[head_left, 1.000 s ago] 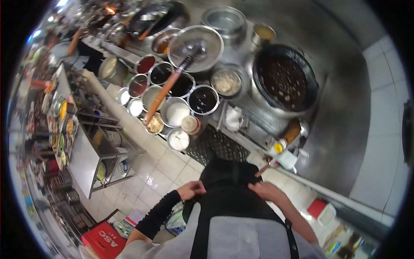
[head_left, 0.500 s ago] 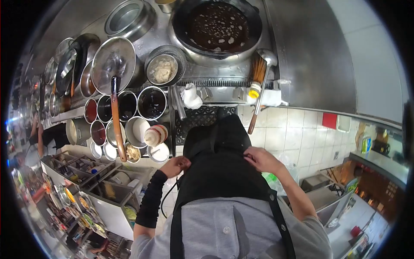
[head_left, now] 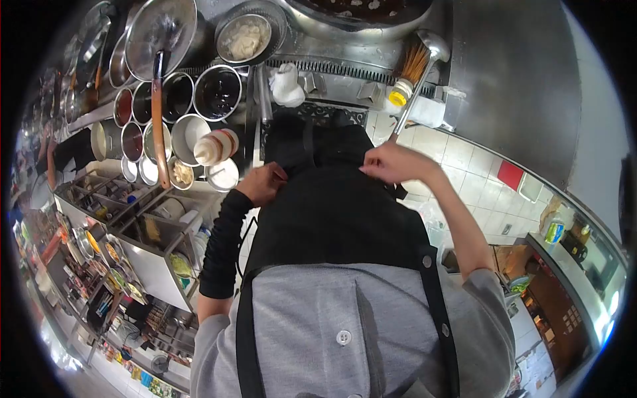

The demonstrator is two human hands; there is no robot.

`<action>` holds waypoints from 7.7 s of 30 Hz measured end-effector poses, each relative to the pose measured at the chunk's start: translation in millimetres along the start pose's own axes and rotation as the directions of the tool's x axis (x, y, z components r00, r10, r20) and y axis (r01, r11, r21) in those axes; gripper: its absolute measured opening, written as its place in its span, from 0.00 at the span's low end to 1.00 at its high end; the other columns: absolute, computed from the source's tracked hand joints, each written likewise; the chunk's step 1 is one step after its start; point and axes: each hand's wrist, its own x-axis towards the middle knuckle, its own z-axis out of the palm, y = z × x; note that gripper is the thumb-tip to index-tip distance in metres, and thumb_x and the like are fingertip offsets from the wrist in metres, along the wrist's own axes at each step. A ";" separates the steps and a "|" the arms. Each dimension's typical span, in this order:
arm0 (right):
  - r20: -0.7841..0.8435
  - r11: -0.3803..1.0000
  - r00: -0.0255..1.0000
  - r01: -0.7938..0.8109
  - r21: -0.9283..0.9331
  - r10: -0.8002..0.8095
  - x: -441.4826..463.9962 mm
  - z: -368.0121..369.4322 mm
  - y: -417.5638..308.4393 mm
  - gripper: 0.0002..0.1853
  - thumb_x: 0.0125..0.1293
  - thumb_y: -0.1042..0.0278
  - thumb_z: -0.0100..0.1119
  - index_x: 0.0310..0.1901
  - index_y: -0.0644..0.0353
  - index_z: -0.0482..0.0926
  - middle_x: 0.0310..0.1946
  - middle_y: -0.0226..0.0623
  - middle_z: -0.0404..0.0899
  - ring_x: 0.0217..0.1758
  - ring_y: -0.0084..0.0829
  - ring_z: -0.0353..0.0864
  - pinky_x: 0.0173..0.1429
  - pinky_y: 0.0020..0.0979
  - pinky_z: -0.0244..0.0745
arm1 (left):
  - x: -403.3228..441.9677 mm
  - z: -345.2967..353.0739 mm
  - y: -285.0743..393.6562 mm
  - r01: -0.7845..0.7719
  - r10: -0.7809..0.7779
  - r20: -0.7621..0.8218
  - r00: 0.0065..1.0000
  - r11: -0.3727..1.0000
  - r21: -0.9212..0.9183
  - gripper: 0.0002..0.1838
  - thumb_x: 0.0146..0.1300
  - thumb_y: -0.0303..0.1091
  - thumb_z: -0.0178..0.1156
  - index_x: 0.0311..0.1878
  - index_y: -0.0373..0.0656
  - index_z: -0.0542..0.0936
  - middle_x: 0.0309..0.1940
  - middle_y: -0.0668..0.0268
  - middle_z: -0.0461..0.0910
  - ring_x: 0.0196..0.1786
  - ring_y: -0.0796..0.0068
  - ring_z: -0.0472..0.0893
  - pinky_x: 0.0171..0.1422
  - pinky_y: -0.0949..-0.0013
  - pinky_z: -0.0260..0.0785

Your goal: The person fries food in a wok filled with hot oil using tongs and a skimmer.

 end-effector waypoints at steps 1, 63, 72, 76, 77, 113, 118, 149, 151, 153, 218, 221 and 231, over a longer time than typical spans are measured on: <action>0.003 0.999 1.000 -0.031 -0.032 0.031 3.0 -10.6 8.3 0.29 0.79 0.44 0.59 0.34 0.68 0.86 0.27 0.47 0.86 0.30 0.45 0.86 0.40 0.43 0.79 | 3.0 -8.0 6.9 -0.029 0.029 0.017 0.999 1.000 0.012 0.10 0.65 0.27 0.68 0.49 0.37 0.84 0.41 0.55 0.90 0.47 0.58 0.91 0.54 0.59 0.82; -0.569 0.588 0.186 -0.066 0.806 0.801 46.8 187.0 281.2 0.15 0.71 0.61 0.60 0.43 0.67 0.88 0.31 0.48 0.89 0.34 0.39 0.90 0.44 0.41 0.84 | 47.0 -59.6 -13.3 0.063 0.042 0.353 0.935 0.958 -0.280 0.13 0.79 0.34 0.60 0.58 0.35 0.83 0.46 0.64 0.88 0.49 0.74 0.87 0.57 0.70 0.77; -0.450 0.447 -0.043 -0.064 0.892 0.892 70.5 144.5 396.8 0.16 0.70 0.68 0.58 0.53 0.66 0.85 0.43 0.52 0.90 0.46 0.44 0.92 0.50 0.42 0.87 | 56.9 -66.1 -9.9 0.518 -0.501 0.482 0.719 0.848 0.108 0.15 0.78 0.41 0.60 0.57 0.41 0.83 0.42 0.65 0.87 0.47 0.71 0.85 0.55 0.65 0.76; -0.672 0.634 -0.278 -0.223 0.740 0.686 76.1 130.8 436.9 0.27 0.66 0.70 0.57 0.67 0.66 0.76 0.54 0.63 0.86 0.62 0.59 0.85 0.71 0.49 0.78 | 26.6 -41.6 -6.5 0.216 -0.251 0.327 0.911 0.966 0.141 0.14 0.72 0.42 0.69 0.48 0.42 0.82 0.41 0.61 0.85 0.48 0.64 0.85 0.56 0.59 0.76; -0.717 0.670 -0.215 -0.257 0.696 0.663 94.6 146.7 486.5 0.27 0.65 0.72 0.58 0.66 0.68 0.73 0.54 0.65 0.85 0.61 0.61 0.84 0.69 0.52 0.79 | 10.4 -35.5 -15.5 0.009 -0.040 0.216 0.976 0.990 0.143 0.14 0.69 0.40 0.73 0.47 0.43 0.81 0.41 0.60 0.83 0.48 0.62 0.84 0.57 0.59 0.76; -0.826 0.734 -0.247 -0.380 0.563 0.506 -169.5 47.8 40.5 0.07 0.61 0.73 0.60 0.32 0.69 0.77 0.19 0.54 0.77 0.22 0.51 0.80 0.34 0.46 0.75 | 37.4 -11.2 -37.4 -0.313 0.308 -0.216 0.926 0.950 0.016 0.14 0.68 0.42 0.75 0.42 0.41 0.88 0.32 0.63 0.87 0.29 0.68 0.84 0.41 0.64 0.79; -0.866 0.854 -0.315 -0.229 0.467 0.389 -176.3 0.1 -14.3 0.07 0.61 0.76 0.58 0.29 0.69 0.72 0.15 0.39 0.70 0.19 0.25 0.67 0.28 0.36 0.68 | 26.4 -26.5 25.0 -0.120 0.135 -0.183 0.974 0.989 0.090 0.11 0.67 0.38 0.75 0.41 0.40 0.89 0.29 0.60 0.90 0.38 0.64 0.92 0.46 0.62 0.82; -0.874 0.879 0.100 0.003 -0.478 -0.476 -32.8 -47.7 -167.7 0.26 0.63 0.78 0.64 0.64 0.74 0.78 0.53 0.57 0.84 0.54 0.49 0.86 0.56 0.44 0.81 | 5.4 -103.0 298.2 -0.059 0.523 -0.048 0.851 0.004 -0.998 0.33 0.82 0.49 0.56 0.76 0.31 0.70 0.66 0.46 0.81 0.72 0.56 0.78 0.76 0.54 0.70; -0.687 0.688 0.030 0.035 -0.725 -0.726 0.1 -66.4 -188.2 0.35 0.58 0.79 0.67 0.70 0.74 0.74 0.58 0.60 0.81 0.63 0.56 0.81 0.67 0.51 0.75 | 33.1 -120.2 290.5 -0.288 0.438 -0.265 0.859 -0.012 -0.957 0.25 0.79 0.41 0.61 0.66 0.31 0.72 0.65 0.42 0.81 0.67 0.51 0.82 0.73 0.52 0.73; -0.741 0.739 -0.008 0.068 -0.670 -0.672 20.0 -73.5 -199.4 0.34 0.61 0.85 0.64 0.72 0.72 0.73 0.60 0.62 0.78 0.60 0.55 0.82 0.65 0.49 0.76 | 57.3 -163.1 287.2 -0.299 0.382 -0.286 0.879 -0.026 -0.954 0.13 0.78 0.34 0.59 0.55 0.35 0.73 0.58 0.45 0.84 0.65 0.50 0.83 0.69 0.51 0.76; -0.334 -0.414 0.412 0.908 0.069 0.848 294.4 148.5 364.0 0.26 0.79 0.40 0.48 0.67 0.46 0.78 0.59 0.37 0.84 0.59 0.42 0.86 0.64 0.54 0.83 | 61.0 -107.0 241.3 -0.588 0.036 -0.622 0.782 0.373 -0.718 0.19 0.69 0.22 0.61 0.61 0.35 0.71 0.41 0.54 0.85 0.46 0.53 0.89 0.59 0.53 0.85; -0.408 -0.583 0.580 0.801 0.133 0.705 327.2 175.4 418.4 0.27 0.78 0.34 0.47 0.64 0.42 0.79 0.57 0.30 0.85 0.59 0.40 0.85 0.64 0.55 0.82 | 51.9 -105.8 240.5 -0.559 0.019 -0.588 0.809 0.335 -0.759 0.20 0.66 0.22 0.60 0.58 0.34 0.67 0.38 0.47 0.85 0.45 0.46 0.89 0.60 0.46 0.83; -0.334 -0.175 0.255 0.952 0.250 0.907 304.5 153.3 324.3 0.24 0.78 0.48 0.60 0.68 0.50 0.74 0.60 0.30 0.82 0.62 0.35 0.83 0.67 0.42 0.80 | 45.4 -115.6 224.1 -0.502 -0.010 -0.563 0.826 0.443 -0.743 0.18 0.66 0.25 0.63 0.56 0.34 0.69 0.37 0.46 0.87 0.47 0.44 0.89 0.63 0.45 0.80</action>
